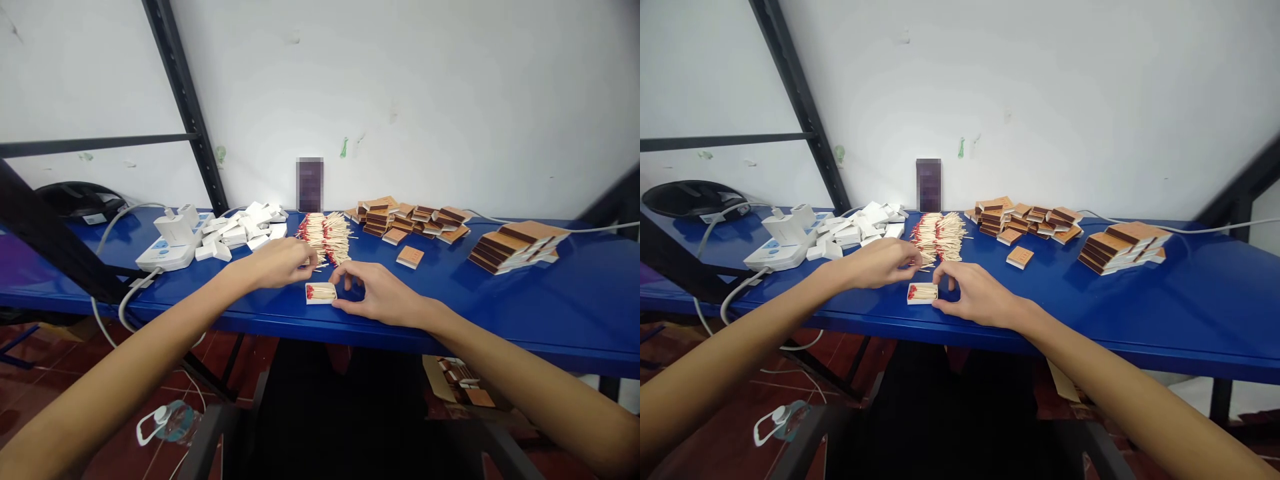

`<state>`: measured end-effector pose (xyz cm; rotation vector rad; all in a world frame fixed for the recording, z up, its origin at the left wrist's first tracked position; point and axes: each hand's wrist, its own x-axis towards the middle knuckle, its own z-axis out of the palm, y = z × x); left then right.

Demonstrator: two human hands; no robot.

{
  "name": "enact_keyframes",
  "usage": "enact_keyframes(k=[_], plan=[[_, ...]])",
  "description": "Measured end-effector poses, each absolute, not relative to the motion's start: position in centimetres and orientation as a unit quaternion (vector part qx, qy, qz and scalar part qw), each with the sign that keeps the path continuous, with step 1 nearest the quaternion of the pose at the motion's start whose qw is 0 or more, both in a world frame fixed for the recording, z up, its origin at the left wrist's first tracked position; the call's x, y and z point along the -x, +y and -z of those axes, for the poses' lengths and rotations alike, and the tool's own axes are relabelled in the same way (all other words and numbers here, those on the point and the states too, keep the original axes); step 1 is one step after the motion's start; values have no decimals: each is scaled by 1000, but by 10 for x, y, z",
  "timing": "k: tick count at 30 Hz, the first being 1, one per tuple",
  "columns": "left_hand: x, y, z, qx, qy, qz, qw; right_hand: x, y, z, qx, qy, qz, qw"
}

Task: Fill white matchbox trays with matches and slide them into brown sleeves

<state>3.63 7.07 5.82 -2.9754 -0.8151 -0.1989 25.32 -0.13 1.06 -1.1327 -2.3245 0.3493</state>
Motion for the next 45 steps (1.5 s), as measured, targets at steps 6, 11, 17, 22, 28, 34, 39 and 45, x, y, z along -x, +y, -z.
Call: enact_keyframes(k=[6, 11, 17, 22, 28, 34, 39, 45], plan=[[-32, 51, -67, 966, -239, 45, -84, -250, -7, -12, 440, -843, -146, 272], [-37, 49, -58, 962, -252, 51, -88, -248, -10, -11, 427, -850, -135, 278], [-23, 41, -42, 920, -317, 180, -142, -253, -11, -6, 394, -868, -106, 283], [-14, 26, -20, 879, -361, 255, -180, -252, -15, -2, 391, -868, -103, 289], [-12, 18, -13, 842, -375, 330, -203, -271, -18, -10, 428, -852, -65, 294], [-8, 19, -15, 860, -325, 299, -255, -353, 4, -2, 569, -792, 154, 162], [-11, 21, -8, 853, -365, 302, -217, -373, -1, 8, 578, -799, 109, 129], [-16, 13, -18, 896, -386, 191, -112, -323, -33, -17, 523, -842, 6, 131]])
